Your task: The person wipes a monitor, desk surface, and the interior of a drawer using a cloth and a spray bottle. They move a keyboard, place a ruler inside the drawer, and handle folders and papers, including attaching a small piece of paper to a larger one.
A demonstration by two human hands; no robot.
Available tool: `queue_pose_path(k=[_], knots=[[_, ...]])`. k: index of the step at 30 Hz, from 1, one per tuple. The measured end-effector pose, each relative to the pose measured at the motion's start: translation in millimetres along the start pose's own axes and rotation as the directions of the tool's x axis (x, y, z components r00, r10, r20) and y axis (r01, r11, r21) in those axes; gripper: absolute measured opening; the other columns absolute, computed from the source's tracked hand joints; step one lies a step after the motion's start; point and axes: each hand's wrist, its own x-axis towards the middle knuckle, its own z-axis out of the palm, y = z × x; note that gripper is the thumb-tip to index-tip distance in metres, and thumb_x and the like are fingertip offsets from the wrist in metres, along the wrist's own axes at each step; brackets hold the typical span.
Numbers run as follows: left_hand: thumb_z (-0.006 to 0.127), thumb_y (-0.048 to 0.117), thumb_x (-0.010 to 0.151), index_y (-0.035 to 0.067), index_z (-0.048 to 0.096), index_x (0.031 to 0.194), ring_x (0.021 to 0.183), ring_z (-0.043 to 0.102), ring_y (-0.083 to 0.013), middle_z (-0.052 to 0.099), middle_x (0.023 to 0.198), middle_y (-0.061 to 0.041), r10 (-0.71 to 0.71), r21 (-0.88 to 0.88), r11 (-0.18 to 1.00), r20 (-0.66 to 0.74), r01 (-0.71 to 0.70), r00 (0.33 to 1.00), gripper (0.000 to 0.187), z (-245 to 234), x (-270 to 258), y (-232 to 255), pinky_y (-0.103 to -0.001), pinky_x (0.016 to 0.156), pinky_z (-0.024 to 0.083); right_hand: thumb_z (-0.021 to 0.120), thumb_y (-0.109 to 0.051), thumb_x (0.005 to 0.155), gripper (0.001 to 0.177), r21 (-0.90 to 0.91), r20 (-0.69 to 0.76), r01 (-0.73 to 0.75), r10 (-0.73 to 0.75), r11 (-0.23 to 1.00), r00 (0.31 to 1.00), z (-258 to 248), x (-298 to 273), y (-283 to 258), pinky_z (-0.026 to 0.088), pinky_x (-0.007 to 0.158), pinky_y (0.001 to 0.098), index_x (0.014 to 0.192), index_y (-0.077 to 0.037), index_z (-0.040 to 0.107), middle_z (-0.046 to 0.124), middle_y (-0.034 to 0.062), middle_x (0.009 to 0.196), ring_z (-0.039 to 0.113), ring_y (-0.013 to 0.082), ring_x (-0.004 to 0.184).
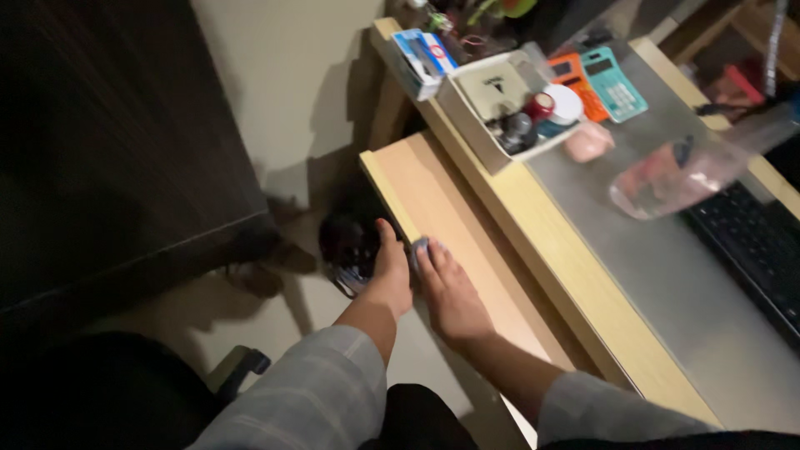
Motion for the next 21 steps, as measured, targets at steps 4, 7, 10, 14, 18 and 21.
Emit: queue_pose_path(k=[4,7,10,14,18,21], knots=[[0.028,0.086,0.085,0.024,0.052,0.148,0.132,0.05,-0.0232,0.056,0.148,0.0,-0.093,0.072,0.992,-0.119,0.102,0.988,0.091,7.5,-6.3,-47.5,-0.05,0.109,0.032,0.055,-0.001,0.087,0.065,-0.006,0.063,-0.05,0.05,0.999,0.997,-19.5,-75.7,-4.5,0.029,0.117,0.0513,0.15,0.003,0.039,0.035,0.0318,0.157,0.036,0.0495,0.144],[0.042,0.078,0.091,0.024,0.053,0.146,0.127,0.052,-0.0263,0.058,0.146,-0.004,-0.128,0.167,0.975,-0.114,0.146,0.985,0.078,5.0,-3.7,-89.6,-0.053,0.106,0.036,0.059,-0.003,0.087,0.065,0.013,0.089,-0.071,0.069,0.997,0.994,-31.2,-132.3,-4.1,0.03,0.116,0.0513,0.149,0.003,0.04,0.035,0.0311,0.155,0.036,0.0494,0.142],[0.056,0.06,0.092,0.027,0.05,0.145,0.121,0.059,-0.0318,0.06,0.142,-0.006,-0.08,0.326,0.938,-0.139,0.122,0.987,0.062,-1.2,-0.5,-126.1,-0.058,0.099,0.044,0.058,-0.001,0.09,0.06,0.055,0.07,-0.091,0.087,0.994,0.994,-42.6,-188.8,-4.4,0.034,0.115,0.049,0.148,0.001,0.044,0.038,0.0287,0.156,0.039,0.0468,0.142],[0.064,0.027,0.092,0.03,0.039,0.144,0.117,0.062,-0.0327,0.061,0.138,-0.005,0.07,0.421,0.907,-0.128,-0.009,0.989,0.057,-5.8,-4.1,-144.6,-0.061,0.091,0.049,0.059,0.001,0.088,0.044,0.173,0.051,-0.254,0.249,0.951,0.967,-66.3,-240.8,3.5,0.045,0.108,0.0431,0.132,-0.004,0.061,0.058,0.0215,0.139,0.055,0.0394,0.129],[0.056,0.007,0.097,0.027,0.032,0.147,0.108,0.067,-0.0332,0.061,0.131,-0.01,0.096,0.339,0.94,-0.15,-0.04,0.984,0.059,3.1,-22.0,-133.2,-0.058,0.094,0.056,0.052,0.0,0.087,0.03,0.248,-0.008,-0.665,0.688,0.705,0.726,-84.2,-269.8,19.5,0.058,0.092,0.0376,0.104,-0.006,0.076,0.076,0.0187,0.109,0.073,0.0345,0.105],[0.058,0.008,0.098,0.017,0.043,0.144,0.104,0.068,-0.027,0.063,0.129,-0.009,0.181,0.424,0.898,-0.109,-0.119,0.978,0.049,10.5,-39.7,-129.2,-0.053,0.093,0.058,0.054,-0.015,0.087,0.03,0.393,0.048,-0.835,0.899,0.385,0.436,-101.0,-282.0,29.0,0.059,0.088,0.0407,0.104,-0.005,0.077,0.078,0.0219,0.094,0.079,0.035,0.09]])
